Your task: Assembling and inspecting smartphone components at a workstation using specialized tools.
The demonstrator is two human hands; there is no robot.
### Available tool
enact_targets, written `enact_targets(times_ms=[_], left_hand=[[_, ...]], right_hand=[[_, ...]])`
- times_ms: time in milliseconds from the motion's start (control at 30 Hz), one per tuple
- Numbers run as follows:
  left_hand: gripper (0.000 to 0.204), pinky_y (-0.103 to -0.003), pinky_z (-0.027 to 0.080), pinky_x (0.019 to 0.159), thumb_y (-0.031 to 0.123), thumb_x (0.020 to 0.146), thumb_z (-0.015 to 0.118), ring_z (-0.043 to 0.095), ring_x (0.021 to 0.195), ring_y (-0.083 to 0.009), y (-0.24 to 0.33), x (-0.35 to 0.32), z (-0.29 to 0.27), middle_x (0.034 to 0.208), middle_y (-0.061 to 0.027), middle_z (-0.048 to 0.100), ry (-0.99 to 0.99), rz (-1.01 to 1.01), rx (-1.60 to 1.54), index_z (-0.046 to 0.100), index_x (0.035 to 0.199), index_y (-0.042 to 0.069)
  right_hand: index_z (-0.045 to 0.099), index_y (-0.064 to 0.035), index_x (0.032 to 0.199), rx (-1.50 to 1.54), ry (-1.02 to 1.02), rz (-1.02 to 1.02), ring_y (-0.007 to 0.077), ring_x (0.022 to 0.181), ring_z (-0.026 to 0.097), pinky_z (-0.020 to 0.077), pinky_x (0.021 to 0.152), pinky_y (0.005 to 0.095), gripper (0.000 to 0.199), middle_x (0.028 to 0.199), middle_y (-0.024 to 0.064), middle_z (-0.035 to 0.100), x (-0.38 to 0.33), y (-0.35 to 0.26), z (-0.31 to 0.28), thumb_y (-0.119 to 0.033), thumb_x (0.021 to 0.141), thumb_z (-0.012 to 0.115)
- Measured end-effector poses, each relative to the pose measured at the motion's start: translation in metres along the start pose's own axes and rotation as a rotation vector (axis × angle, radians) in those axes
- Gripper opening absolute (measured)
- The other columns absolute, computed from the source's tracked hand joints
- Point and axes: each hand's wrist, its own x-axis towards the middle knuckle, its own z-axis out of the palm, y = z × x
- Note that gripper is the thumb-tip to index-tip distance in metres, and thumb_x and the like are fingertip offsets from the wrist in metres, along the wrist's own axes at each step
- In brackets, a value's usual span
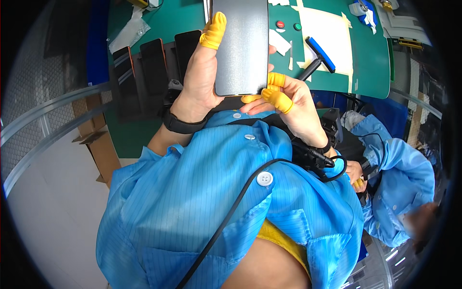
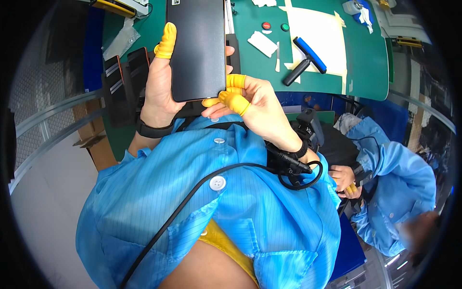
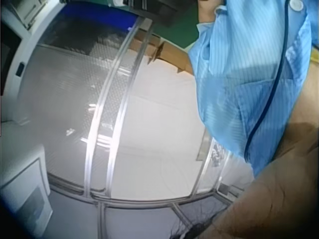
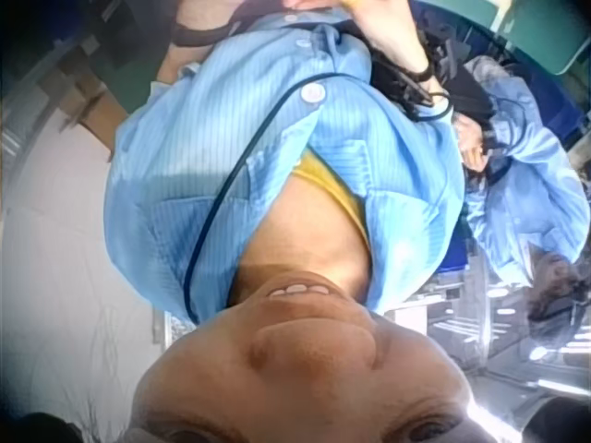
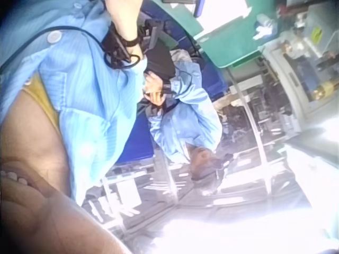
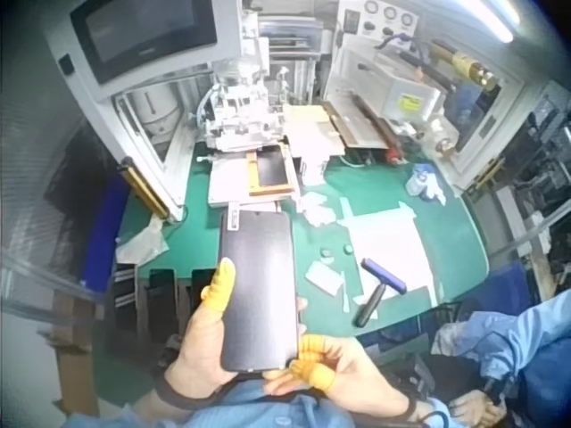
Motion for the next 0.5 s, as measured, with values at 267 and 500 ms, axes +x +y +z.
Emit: enact_targets(times_ms=[267,500], left_hand=[[0.055,-0.035,0.054,0.063,0.051,0.083,0.041,0.063,0.076,-0.0265,-0.006,-0.007,0.005,0.094,-0.02,0.057,0.03,0.065,0.053,0.039,0.116,0.007],[0.055,-0.034,0.054,0.064,0.051,0.083,0.041,0.062,0.076,-0.025,-0.014,-0.008,0.01,0.093,-0.019,0.057,-0.005,-0.01,0.085,0.04,0.115,0.006]], right_hand=[[0.048,0.0105,0.097,-0.001,0.09,-0.01,0.0265,0.075,0.063,0.0531,0.068,0.0316,0.019,0.086,0.0187,0.059,-0.013,0.005,0.011,-0.004,0.087,0.04],[0.047,0.0116,0.095,0.004,0.13,-0.009,0.0245,0.068,0.063,0.0536,0.062,0.0292,0.02,0.081,0.0183,0.06,-0.022,0.007,0.009,-0.005,0.085,0.046]])
